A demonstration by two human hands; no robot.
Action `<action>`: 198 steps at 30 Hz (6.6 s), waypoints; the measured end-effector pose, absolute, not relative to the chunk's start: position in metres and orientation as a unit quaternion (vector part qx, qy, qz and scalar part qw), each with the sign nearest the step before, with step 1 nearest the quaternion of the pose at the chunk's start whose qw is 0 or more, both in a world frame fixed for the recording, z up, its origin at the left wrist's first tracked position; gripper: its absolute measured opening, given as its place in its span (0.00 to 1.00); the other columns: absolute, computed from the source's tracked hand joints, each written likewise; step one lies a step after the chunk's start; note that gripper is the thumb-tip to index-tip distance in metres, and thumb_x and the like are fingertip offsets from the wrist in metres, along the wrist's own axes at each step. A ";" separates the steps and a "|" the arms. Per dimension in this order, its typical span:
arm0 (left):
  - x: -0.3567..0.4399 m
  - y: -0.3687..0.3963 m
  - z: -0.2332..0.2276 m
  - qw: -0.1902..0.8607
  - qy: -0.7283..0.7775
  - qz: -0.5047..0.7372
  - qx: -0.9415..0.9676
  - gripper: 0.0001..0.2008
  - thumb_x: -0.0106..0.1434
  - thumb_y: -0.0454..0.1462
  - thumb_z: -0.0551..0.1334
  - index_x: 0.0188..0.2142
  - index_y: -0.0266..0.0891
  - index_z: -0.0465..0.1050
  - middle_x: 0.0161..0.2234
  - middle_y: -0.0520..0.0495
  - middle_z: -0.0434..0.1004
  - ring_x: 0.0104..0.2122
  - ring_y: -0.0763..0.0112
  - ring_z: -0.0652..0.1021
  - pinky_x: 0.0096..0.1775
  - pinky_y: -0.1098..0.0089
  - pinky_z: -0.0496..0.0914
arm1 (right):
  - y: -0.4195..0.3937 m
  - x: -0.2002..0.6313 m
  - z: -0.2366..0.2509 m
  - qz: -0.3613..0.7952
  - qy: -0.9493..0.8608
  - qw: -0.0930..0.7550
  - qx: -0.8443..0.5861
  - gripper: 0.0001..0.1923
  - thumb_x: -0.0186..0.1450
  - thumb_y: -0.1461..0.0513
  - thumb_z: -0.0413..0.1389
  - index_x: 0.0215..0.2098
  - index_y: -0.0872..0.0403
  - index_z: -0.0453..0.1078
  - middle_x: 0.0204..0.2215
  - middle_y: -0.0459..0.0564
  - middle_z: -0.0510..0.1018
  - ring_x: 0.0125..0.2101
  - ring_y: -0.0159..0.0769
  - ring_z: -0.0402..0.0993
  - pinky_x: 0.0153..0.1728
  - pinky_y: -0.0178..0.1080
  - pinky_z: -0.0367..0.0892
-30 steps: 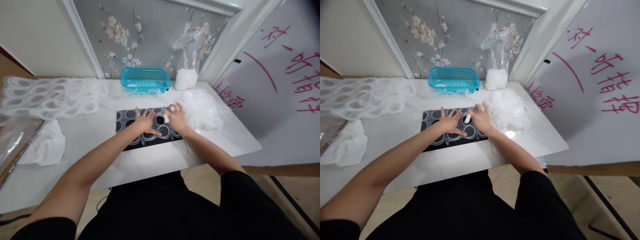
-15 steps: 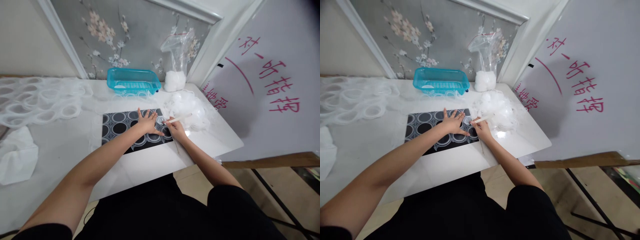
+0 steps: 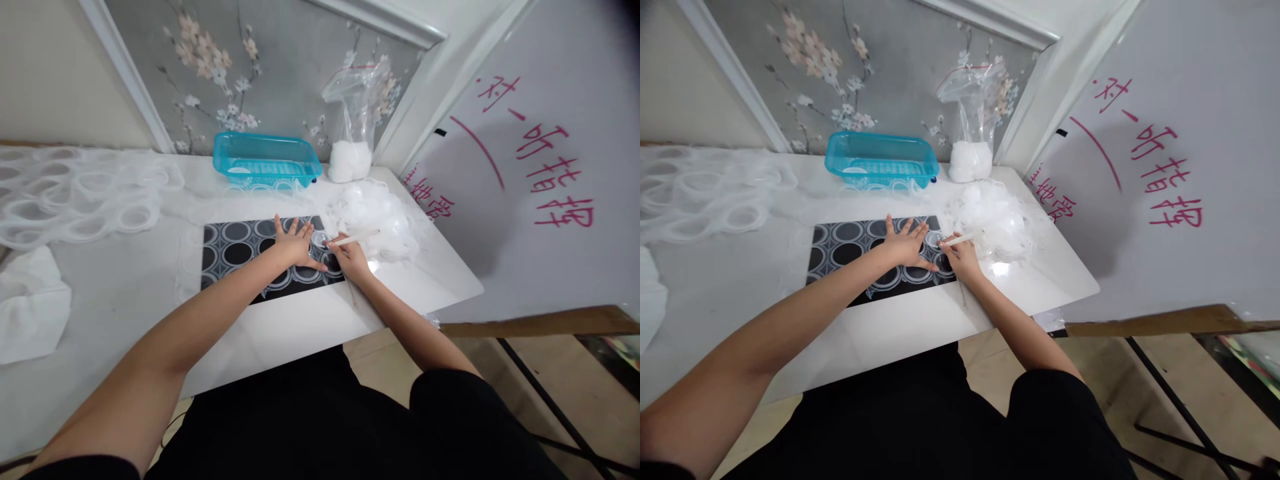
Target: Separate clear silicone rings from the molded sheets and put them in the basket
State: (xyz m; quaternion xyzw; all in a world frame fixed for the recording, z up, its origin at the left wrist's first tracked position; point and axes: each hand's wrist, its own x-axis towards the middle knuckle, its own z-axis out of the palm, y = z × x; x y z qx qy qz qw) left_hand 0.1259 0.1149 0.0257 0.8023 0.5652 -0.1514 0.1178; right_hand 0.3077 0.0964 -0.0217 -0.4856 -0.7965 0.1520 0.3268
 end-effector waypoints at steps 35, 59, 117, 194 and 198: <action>0.132 0.098 0.043 0.167 0.519 -0.174 0.820 0.59 0.50 0.68 0.52 0.68 0.37 0.30 0.68 0.48 0.25 0.65 0.46 0.27 0.59 0.37 0.27 | 0.037 0.314 -0.002 0.274 -0.711 0.365 -0.536 0.19 0.68 0.53 0.49 0.33 0.54 0.78 0.37 0.49 0.80 0.41 0.40 0.75 0.43 0.38 0.66; 0.072 0.064 0.029 0.182 0.510 -0.090 0.836 0.50 0.58 0.63 0.49 0.68 0.38 0.31 0.68 0.48 0.27 0.65 0.46 0.27 0.55 0.32 0.24 | 0.026 0.272 0.001 0.267 -0.746 0.393 -0.466 0.17 0.68 0.53 0.49 0.35 0.53 0.75 0.36 0.50 0.79 0.39 0.39 0.75 0.41 0.38 0.69; 0.026 -0.055 0.003 -0.058 0.411 0.075 0.907 0.31 0.70 0.53 0.43 0.57 0.33 0.65 0.60 0.41 0.64 0.54 0.52 0.65 0.52 0.56 0.57 | 0.034 0.231 -0.013 0.289 -0.832 0.328 -0.340 0.15 0.69 0.54 0.50 0.40 0.49 0.77 0.37 0.48 0.80 0.55 0.43 0.67 0.56 0.47 0.62; -0.054 -0.018 0.036 -0.055 0.550 0.053 0.832 0.18 0.64 0.45 0.57 0.50 0.38 0.67 0.48 0.39 0.71 0.46 0.54 0.71 0.40 0.62 0.65 | 0.075 0.160 -0.011 0.535 -0.561 0.498 -0.388 0.18 0.61 0.46 0.55 0.34 0.52 0.67 0.35 0.49 0.77 0.37 0.38 0.78 0.47 0.42 0.71; -0.069 -0.005 0.037 -0.012 0.564 0.166 0.809 0.13 0.62 0.33 0.52 0.40 0.39 0.73 0.42 0.41 0.76 0.45 0.57 0.72 0.46 0.57 0.63 | 0.074 0.159 -0.011 0.526 -0.613 0.456 -0.373 0.20 0.61 0.44 0.55 0.34 0.53 0.69 0.32 0.49 0.78 0.34 0.38 0.78 0.47 0.43 0.70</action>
